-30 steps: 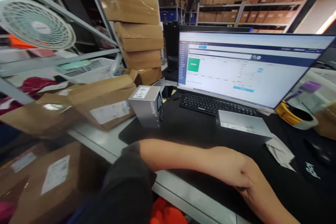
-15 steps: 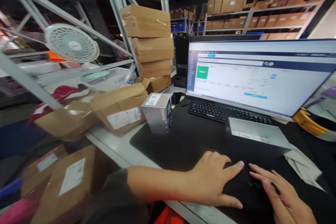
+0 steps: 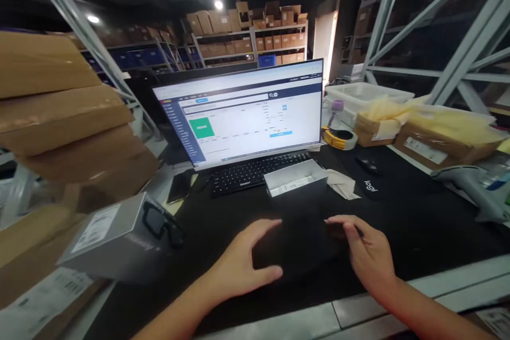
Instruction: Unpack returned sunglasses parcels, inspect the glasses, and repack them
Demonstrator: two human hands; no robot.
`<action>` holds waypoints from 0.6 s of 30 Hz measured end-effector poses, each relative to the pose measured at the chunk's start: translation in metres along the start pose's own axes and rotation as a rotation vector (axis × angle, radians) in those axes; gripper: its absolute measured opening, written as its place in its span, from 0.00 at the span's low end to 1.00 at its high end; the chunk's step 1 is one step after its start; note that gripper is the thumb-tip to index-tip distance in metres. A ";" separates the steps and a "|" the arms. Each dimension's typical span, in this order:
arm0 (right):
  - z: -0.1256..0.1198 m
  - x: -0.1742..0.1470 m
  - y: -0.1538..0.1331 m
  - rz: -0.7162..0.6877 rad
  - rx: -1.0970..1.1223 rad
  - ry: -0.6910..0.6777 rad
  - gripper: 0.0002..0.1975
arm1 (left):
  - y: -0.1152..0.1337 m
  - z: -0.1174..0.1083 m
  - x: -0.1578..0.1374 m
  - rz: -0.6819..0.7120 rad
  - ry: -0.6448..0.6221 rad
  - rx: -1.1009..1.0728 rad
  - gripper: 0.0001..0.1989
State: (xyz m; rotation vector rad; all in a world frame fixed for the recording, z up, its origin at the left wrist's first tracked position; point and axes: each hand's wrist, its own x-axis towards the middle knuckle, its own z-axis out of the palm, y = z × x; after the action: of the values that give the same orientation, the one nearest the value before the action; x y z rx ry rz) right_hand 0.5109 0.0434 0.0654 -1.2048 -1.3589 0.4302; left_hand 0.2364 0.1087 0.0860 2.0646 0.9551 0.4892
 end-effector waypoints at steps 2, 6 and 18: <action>0.004 -0.002 -0.011 -0.229 0.023 -0.040 0.15 | 0.009 -0.005 0.001 0.031 -0.167 -0.039 0.49; 0.010 -0.003 -0.017 -0.342 0.101 -0.113 0.13 | 0.021 0.010 -0.002 0.110 -0.335 -0.076 0.57; -0.028 0.028 0.031 0.333 0.335 -0.375 0.24 | 0.031 0.048 0.007 0.286 0.060 0.561 0.56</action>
State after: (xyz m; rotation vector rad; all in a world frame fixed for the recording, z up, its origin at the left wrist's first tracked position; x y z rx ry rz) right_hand 0.5549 0.0671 0.0599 -1.1026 -1.3286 1.1216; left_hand 0.2846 0.0778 0.0813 2.7297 0.9054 0.4670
